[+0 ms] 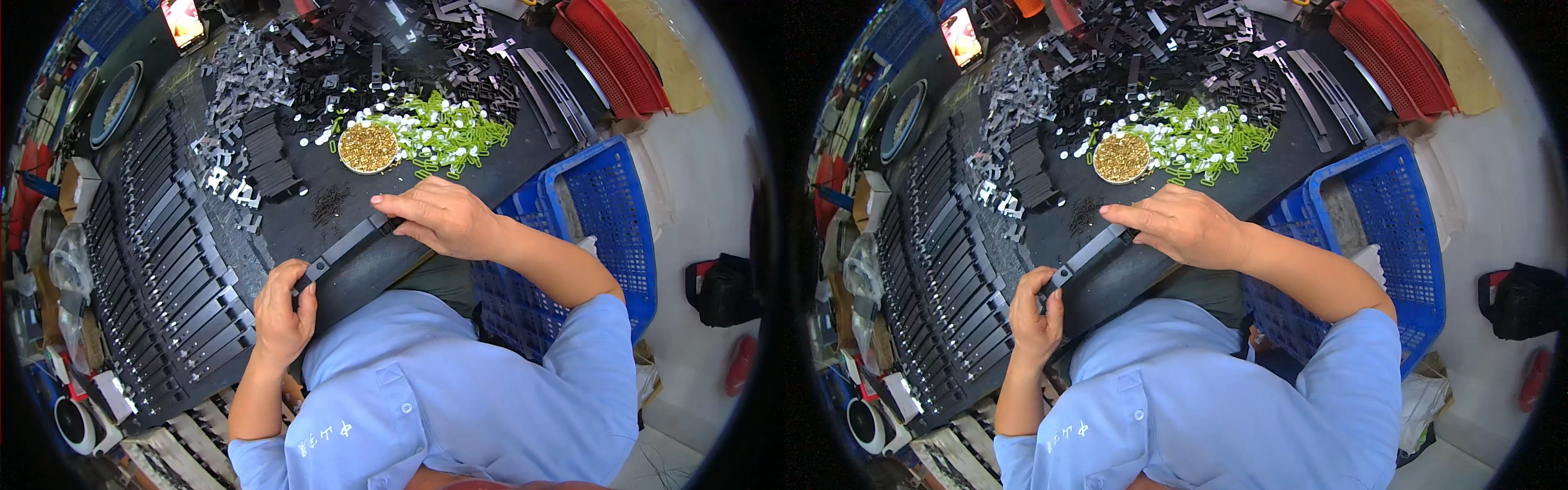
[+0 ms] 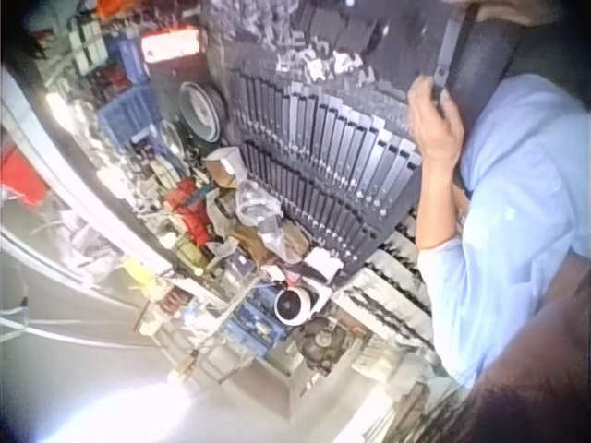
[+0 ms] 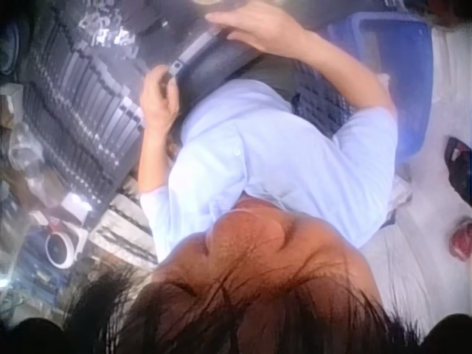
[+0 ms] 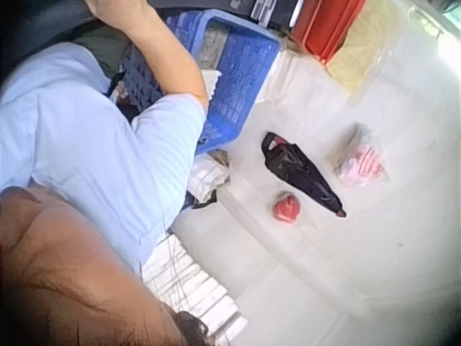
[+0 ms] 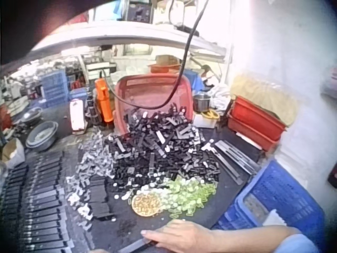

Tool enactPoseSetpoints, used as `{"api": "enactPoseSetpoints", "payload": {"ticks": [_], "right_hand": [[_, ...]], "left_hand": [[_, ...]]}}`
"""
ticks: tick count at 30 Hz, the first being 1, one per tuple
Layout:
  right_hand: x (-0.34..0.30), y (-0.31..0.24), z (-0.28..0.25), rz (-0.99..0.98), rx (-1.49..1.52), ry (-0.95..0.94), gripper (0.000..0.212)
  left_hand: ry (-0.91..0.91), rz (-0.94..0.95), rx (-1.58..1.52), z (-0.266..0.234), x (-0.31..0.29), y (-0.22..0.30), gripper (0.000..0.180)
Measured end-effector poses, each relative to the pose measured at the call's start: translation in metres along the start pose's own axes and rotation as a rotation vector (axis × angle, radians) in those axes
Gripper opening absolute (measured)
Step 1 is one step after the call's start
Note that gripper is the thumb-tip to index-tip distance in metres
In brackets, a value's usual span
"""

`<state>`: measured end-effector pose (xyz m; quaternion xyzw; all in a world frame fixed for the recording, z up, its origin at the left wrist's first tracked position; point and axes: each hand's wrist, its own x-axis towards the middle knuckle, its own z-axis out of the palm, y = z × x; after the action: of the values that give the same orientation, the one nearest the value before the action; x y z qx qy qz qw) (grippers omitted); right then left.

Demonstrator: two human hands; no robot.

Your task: Manually assembling small metal and plastic components into larger latch or housing units.

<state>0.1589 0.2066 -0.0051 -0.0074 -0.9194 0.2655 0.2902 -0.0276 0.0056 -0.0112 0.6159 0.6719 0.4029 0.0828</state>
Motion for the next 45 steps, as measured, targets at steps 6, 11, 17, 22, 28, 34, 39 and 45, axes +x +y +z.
{"api": "enactPoseSetpoints", "payload": {"ticks": [6, 11, 17, 22, 28, 34, 39, 45], "right_hand": [[0.006, -0.004, -0.01, -0.035, 0.008, 0.013, 0.056], [0.003, -0.008, -0.014, -0.004, 0.033, 0.013, 0.057], [0.0, -0.005, -0.015, 0.004, 0.059, 0.046, 0.06], [-0.001, -0.002, -0.023, 0.068, 0.139, 0.111, 0.059], [-0.009, -0.009, -0.035, 0.22, 0.376, -0.049, 0.059], [-0.049, 0.121, -0.14, 1.056, -0.903, 0.148, 0.049], [-0.073, 0.16, -0.143, 1.314, -0.989, -0.037, 0.043], [-0.037, 0.105, -0.135, 1.027, -0.672, 0.192, 0.035]], "left_hand": [[0.007, 0.049, 0.001, -0.006, 0.001, 0.003, 0.026], [0.014, 0.002, -0.031, -0.005, 0.002, 0.003, 0.025], [-0.055, 0.019, -0.07, -0.004, 0.003, 0.002, 0.026], [-0.076, -0.085, -0.178, 0.003, 0.014, 0.002, 0.022], [-0.094, -0.084, -0.227, 0.01, 0.005, 0.001, 0.014], [-0.118, -0.037, -0.187, 0.011, 0.011, 0.004, 0.015], [-0.127, -0.018, -0.134, 0.008, 0.008, 0.007, 0.022], [-0.051, -0.135, -0.077, -0.011, 0.005, 0.003, 0.02]]}}
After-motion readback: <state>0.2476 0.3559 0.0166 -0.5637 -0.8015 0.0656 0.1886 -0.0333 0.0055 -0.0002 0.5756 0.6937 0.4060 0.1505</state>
